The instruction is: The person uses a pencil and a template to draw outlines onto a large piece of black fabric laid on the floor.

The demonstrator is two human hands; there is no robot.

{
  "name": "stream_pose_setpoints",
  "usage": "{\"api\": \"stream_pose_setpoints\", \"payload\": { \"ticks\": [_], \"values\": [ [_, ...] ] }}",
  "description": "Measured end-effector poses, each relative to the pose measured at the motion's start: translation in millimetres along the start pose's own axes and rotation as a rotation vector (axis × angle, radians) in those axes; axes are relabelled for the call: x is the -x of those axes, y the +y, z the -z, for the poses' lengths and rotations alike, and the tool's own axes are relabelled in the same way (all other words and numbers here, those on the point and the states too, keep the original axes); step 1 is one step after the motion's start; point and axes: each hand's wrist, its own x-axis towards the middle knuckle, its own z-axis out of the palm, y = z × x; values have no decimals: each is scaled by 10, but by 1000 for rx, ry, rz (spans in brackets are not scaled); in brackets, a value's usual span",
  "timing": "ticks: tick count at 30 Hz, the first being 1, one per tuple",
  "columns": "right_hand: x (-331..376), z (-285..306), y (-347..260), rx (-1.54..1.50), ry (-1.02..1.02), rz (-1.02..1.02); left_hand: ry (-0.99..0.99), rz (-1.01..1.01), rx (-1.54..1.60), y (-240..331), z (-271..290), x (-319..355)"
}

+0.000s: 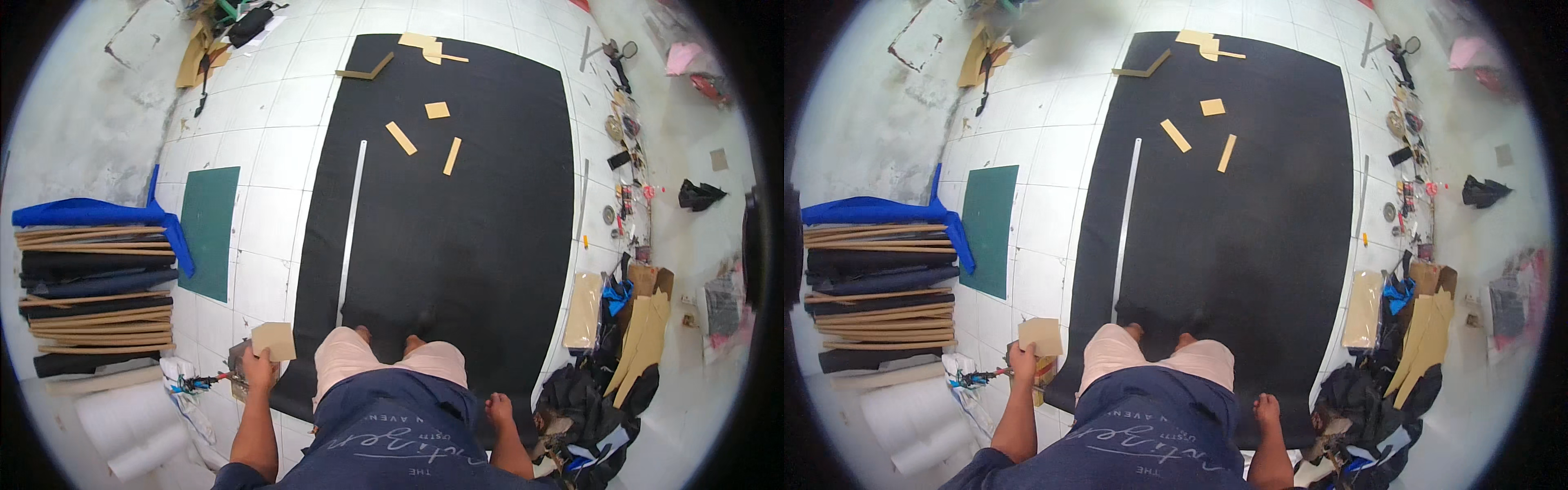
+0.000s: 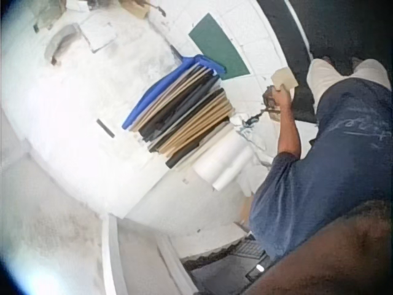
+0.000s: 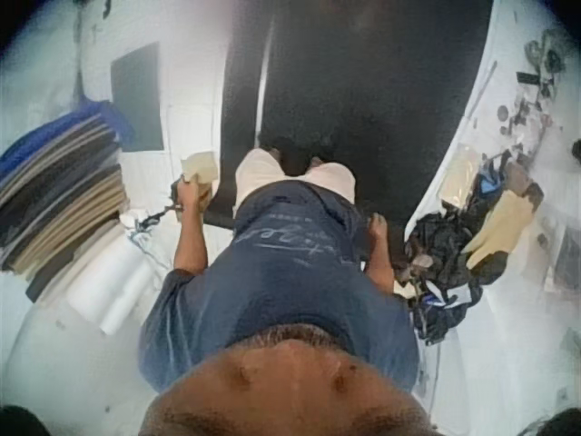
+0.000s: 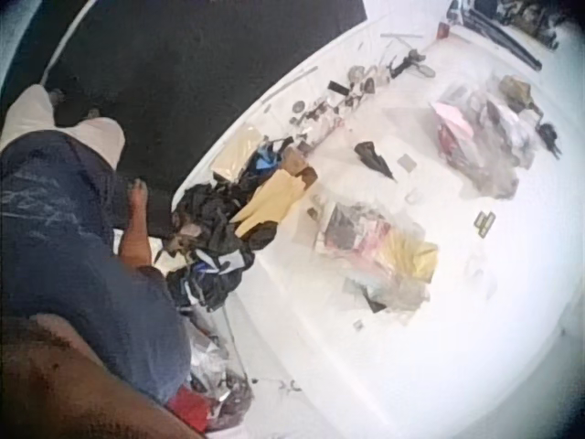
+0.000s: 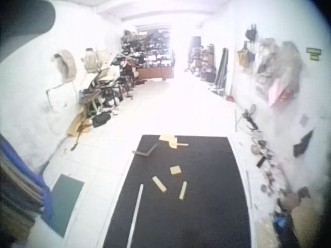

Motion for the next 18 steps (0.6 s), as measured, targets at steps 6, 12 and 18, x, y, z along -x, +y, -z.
{"api": "stream_pose_setpoints", "payload": {
  "ticks": [6,12,18],
  "values": [
    [-75,-563,-724,147,18,258,-60,136,343,-692,260,-322],
    [422,-1424,-1783,108,47,333,-28,276,284,-1145,498,-598],
    [913,-2552,-2046,313,37,373,-70,207,243,-1988,764,-1377]
  ]
}}
